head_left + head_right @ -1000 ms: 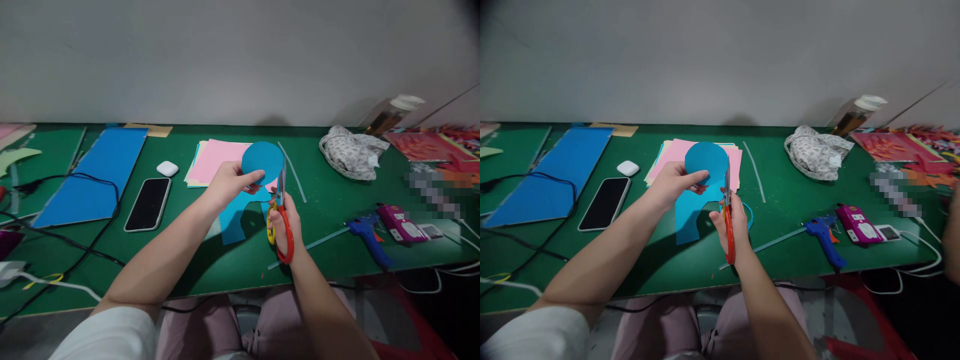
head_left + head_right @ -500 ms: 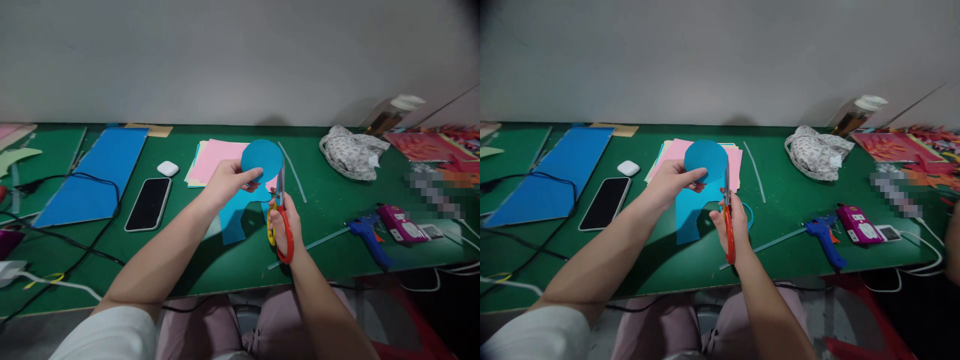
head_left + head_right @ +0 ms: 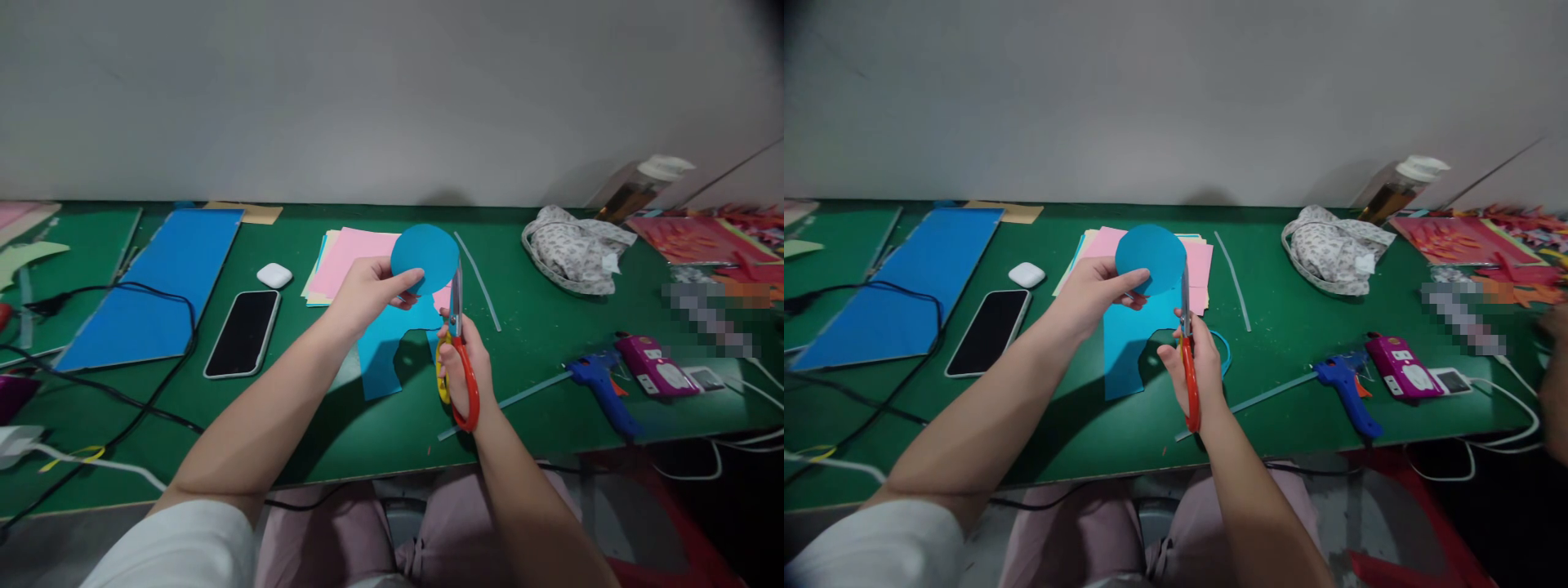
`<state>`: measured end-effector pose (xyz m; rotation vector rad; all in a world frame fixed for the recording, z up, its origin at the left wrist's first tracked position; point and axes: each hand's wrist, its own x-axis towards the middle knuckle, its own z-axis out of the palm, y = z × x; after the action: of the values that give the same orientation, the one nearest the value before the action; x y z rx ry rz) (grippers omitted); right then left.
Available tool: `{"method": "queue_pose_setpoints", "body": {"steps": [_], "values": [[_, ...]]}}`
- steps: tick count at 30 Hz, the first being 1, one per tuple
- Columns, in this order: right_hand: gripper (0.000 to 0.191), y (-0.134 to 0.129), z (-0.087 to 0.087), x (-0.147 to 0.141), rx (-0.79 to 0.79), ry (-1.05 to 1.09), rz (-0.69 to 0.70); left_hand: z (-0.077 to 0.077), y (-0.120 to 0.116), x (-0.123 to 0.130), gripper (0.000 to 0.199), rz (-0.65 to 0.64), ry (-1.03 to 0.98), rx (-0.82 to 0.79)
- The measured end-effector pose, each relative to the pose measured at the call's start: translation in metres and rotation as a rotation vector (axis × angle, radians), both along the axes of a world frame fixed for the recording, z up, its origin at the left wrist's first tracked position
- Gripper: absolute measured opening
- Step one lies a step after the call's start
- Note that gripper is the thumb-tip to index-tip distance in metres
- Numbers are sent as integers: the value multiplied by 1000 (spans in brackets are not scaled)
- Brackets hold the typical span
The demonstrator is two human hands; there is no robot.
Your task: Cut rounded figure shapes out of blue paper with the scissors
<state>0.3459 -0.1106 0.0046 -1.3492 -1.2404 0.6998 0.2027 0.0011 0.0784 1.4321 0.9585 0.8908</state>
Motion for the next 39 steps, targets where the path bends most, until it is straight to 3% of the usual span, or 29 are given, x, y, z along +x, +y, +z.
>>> {"method": "queue_pose_setpoints", "body": {"steps": [19, 27, 34, 39], "values": [[63, -2, 4, -2, -58, 75, 22, 6, 2, -3, 32, 44, -26, 10], [70, -4, 5, -8, -84, 54, 39, -8, -4, 8, 41, 49, -227, -118], [87, -2, 0, -7, -30, 90, 107, -7, -8, 11, 34, 103, -168, -18], [85, -1, -2, -5, -34, 119, 125, -3, -6, 7, 35, 34, -59, 45]]}}
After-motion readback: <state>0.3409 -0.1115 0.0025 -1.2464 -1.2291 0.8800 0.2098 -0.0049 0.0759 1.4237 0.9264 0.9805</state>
